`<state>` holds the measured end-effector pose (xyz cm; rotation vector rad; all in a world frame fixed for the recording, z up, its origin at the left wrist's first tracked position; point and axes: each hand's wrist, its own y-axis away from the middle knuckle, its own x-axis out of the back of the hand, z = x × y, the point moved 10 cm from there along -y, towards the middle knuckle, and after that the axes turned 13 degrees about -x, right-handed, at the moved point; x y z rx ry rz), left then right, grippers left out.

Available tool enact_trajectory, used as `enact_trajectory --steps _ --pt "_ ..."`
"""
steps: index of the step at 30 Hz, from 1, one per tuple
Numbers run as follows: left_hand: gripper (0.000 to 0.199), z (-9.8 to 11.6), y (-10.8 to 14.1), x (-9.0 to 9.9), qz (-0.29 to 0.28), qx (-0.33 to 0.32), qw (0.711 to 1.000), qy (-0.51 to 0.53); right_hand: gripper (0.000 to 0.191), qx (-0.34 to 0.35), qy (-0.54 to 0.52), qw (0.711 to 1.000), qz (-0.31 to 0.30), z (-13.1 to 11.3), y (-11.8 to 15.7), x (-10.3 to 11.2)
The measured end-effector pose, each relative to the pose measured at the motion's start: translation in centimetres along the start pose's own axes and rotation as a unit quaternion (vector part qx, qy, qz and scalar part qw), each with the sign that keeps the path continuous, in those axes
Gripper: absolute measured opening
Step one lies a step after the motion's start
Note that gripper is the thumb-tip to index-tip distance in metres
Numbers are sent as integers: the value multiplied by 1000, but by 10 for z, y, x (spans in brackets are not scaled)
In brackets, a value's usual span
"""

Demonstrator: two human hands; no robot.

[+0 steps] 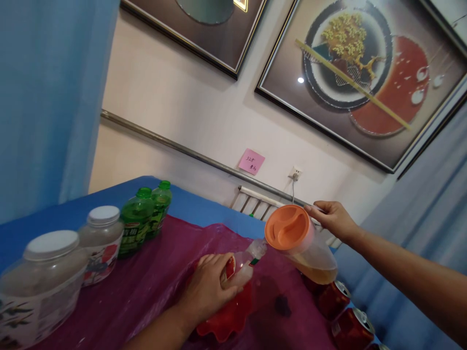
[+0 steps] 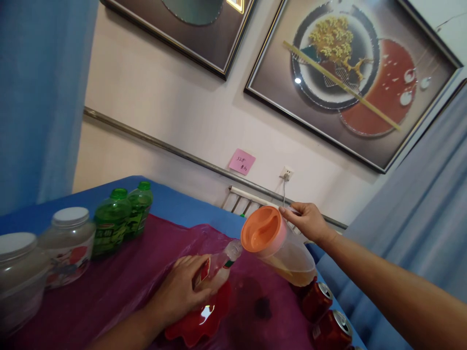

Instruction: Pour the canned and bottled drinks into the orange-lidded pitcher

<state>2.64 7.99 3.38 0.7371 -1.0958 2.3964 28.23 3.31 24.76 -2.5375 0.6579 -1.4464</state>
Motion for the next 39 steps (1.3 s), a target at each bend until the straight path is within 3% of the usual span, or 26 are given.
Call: enact_trajectory --steps 13,20,25,39 --pt "52 -1 1 1 4 11 1000 6 64 1 0 1000 0 -2 4 2" --pt "37 -1 1 -1 -10 15 1000 11 65 -3 -7 1000 0 -2 6 1" --pt "48 -2 2 -1 -5 9 1000 11 66 -7 -10 1000 -2 -3 6 2" --pt "43 2 1 1 -14 15 1000 3 65 -14 -1 1000 -2 -3 6 1"
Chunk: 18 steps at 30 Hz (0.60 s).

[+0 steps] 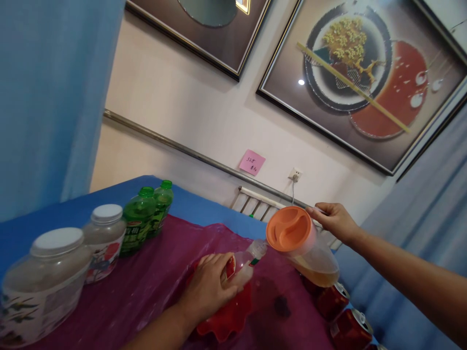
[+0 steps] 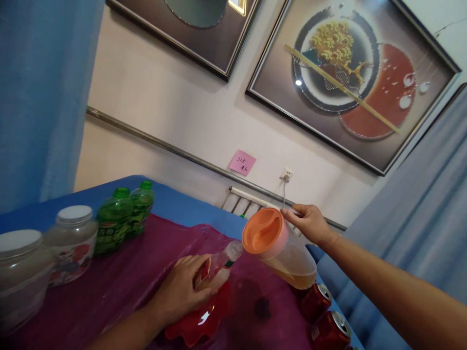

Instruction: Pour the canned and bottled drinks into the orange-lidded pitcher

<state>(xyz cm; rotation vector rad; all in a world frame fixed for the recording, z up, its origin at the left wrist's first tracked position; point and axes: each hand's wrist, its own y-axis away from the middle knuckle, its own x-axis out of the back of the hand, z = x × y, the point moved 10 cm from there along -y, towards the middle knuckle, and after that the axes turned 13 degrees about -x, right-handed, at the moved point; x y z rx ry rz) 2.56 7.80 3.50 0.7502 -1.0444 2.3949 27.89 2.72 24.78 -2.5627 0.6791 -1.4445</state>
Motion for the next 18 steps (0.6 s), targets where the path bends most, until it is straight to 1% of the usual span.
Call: enact_trajectory --steps 9,15,18 --pt "48 0 0 -1 7 -10 1000 6 62 2 0 1000 -1 1 -2 3" --pt "44 -1 -1 -1 1 -3 1000 3 62 0 -3 1000 -4 2 0 2" --pt "46 -1 -1 -2 -1 -5 1000 5 63 1 -4 1000 -2 2 1 2"
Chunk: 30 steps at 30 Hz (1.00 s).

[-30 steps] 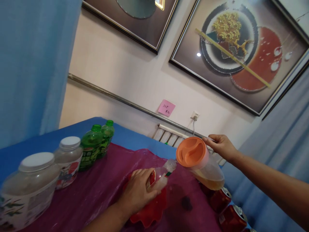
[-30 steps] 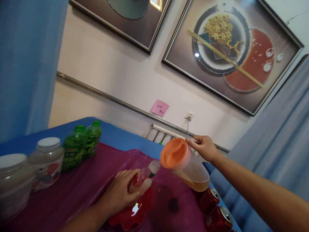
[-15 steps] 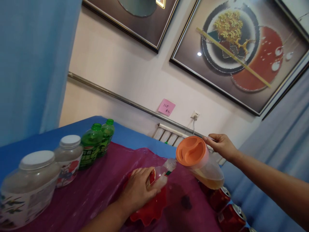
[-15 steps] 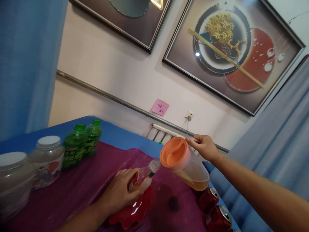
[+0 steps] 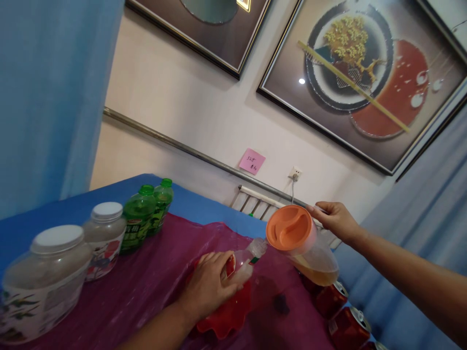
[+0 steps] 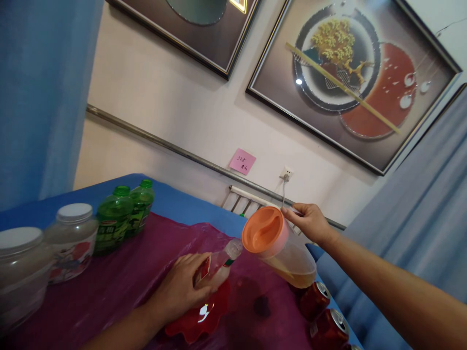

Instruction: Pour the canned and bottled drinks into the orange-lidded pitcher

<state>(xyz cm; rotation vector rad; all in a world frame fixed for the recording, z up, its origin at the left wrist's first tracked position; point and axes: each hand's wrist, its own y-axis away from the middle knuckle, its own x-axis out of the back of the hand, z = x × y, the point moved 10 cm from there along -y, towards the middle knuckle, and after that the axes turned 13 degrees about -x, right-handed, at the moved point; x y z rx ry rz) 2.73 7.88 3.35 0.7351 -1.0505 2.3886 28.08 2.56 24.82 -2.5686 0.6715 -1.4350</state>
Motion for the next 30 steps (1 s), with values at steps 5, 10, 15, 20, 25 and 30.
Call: enact_trajectory --steps 5,10,15,20,25,30 --pt "45 0 1 -1 -2 -3 1000 -1 64 0 1 1000 -1 -3 2 0" --pt "42 1 1 1 -5 -1 1000 -9 65 -4 -2 1000 5 -5 3 0" --pt "45 4 1 3 -9 4 1000 -6 65 2 -2 1000 7 -8 5 1" --pt "45 3 1 3 -10 7 1000 -7 64 0 1 1000 6 -11 6 2" --pt "51 0 1 2 -1 2 1000 -4 64 0 0 1000 10 -12 7 3" --pt "43 0 2 2 -5 5 1000 -1 63 -5 6 1000 15 -11 6 3"
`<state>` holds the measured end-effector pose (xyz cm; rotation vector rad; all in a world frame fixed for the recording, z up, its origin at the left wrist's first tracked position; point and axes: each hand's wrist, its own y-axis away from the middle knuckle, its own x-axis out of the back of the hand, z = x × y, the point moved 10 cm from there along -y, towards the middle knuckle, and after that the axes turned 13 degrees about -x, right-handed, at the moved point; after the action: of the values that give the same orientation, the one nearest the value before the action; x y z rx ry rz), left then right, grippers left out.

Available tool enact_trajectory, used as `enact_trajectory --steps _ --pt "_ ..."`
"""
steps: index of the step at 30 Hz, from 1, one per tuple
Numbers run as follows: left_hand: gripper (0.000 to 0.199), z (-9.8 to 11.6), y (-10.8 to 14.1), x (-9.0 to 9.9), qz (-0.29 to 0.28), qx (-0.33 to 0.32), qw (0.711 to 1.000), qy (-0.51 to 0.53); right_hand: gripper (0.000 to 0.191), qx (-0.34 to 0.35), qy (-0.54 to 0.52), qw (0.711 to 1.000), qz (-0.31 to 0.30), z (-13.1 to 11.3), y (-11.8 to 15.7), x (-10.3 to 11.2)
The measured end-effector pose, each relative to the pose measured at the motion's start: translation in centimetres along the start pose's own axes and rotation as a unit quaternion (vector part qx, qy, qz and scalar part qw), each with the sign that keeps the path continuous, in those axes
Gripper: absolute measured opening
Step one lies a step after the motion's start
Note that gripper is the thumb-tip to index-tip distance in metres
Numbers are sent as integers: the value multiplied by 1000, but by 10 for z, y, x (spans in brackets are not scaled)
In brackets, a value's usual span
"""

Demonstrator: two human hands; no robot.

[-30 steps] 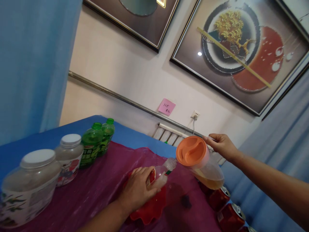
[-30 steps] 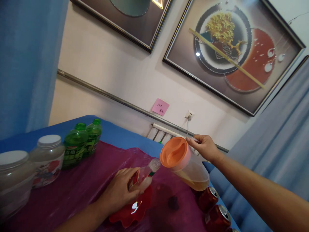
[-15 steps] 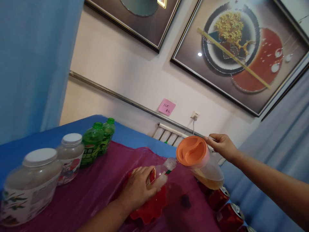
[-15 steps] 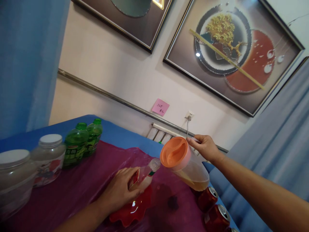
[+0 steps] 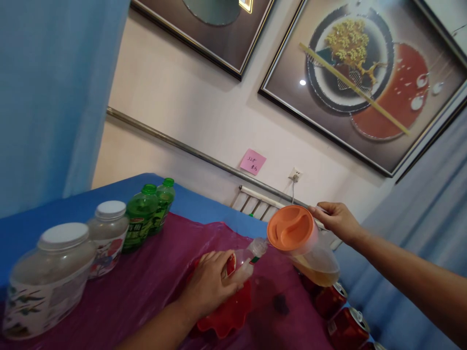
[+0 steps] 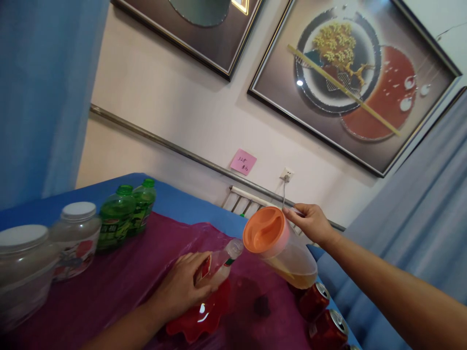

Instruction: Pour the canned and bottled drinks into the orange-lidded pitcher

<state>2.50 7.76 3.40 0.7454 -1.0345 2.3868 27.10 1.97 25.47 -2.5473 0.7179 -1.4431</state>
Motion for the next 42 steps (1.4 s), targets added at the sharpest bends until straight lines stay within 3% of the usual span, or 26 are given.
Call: enact_trajectory --steps 42 --pt "53 -3 1 0 10 0 1000 6 65 11 8 1000 -4 -2 1 1"
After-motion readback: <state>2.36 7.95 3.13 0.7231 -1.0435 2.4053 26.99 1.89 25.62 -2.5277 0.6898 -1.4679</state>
